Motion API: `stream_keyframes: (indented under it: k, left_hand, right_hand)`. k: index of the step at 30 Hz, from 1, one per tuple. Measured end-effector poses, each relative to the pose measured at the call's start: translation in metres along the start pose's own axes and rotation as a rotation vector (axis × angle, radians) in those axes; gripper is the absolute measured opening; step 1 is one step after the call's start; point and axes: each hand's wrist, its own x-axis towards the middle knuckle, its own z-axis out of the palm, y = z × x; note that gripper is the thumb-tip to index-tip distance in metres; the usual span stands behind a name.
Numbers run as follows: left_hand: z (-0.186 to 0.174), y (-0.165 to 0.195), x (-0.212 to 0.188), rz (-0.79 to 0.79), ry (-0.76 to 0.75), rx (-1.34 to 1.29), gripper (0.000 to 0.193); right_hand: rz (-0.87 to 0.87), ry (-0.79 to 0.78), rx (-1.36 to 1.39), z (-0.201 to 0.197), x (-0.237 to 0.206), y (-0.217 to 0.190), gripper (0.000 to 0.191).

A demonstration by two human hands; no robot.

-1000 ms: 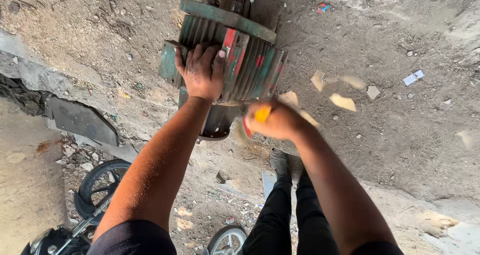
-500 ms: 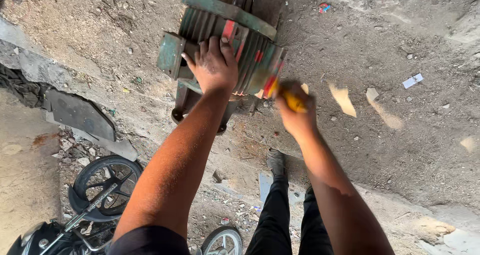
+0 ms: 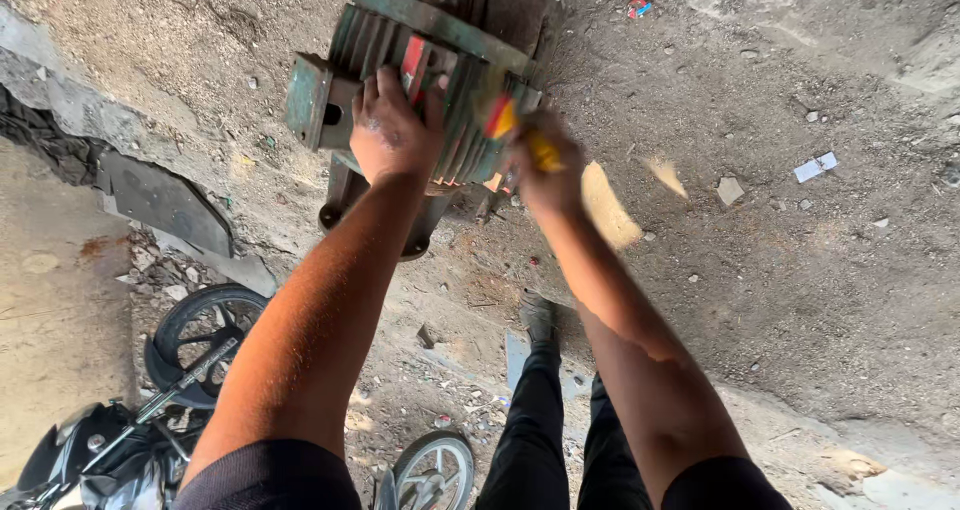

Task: The person sits on the ground working on an electric motor. They use a screwdriver to open the terminal box cover, use a spanner on the motor's bolts, reposition the motor on the ground, and brush dust off the motor body with a brush.

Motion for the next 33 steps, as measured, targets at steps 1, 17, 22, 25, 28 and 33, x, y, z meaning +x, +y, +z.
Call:
stream_keyframes:
  k: [1,17,22,25,28,33]
  left_hand:
    - [0.0,0.0,0.0,-0.002,0.003,-0.002,0.046]
    - [0.001,0.002,0.0,-0.066,-0.045,-0.006,0.053]
    - [0.001,0.0,0.0,-0.06,-0.044,0.001,0.054]
    - [0.003,-0.001,0.0,-0.074,-0.057,-0.006,0.054]
    - [0.005,-0.004,0.001,-0.058,-0.05,0.011,0.055]
    - [0.008,-0.007,-0.001,-0.091,-0.093,0.024,0.056]
  right_hand:
    - [-0.14,-0.121,-0.261,0.004,-0.009,-0.001,0.014]
    - [0.268,-0.594,-0.234,-0.022,-0.035,0.01,0.011]
    - [-0.103,0.096,-0.096,-0.034,0.017,0.025,0.013]
    - [-0.048,-0.308,-0.691,-0.029,0.014,0.026,0.024]
    - [0.133,-0.602,-0.398,-0.031,-0.012,0.025,0.012]
    - [-0.028,-0.054,-0.245,-0.04,-0.008,0.024,0.016]
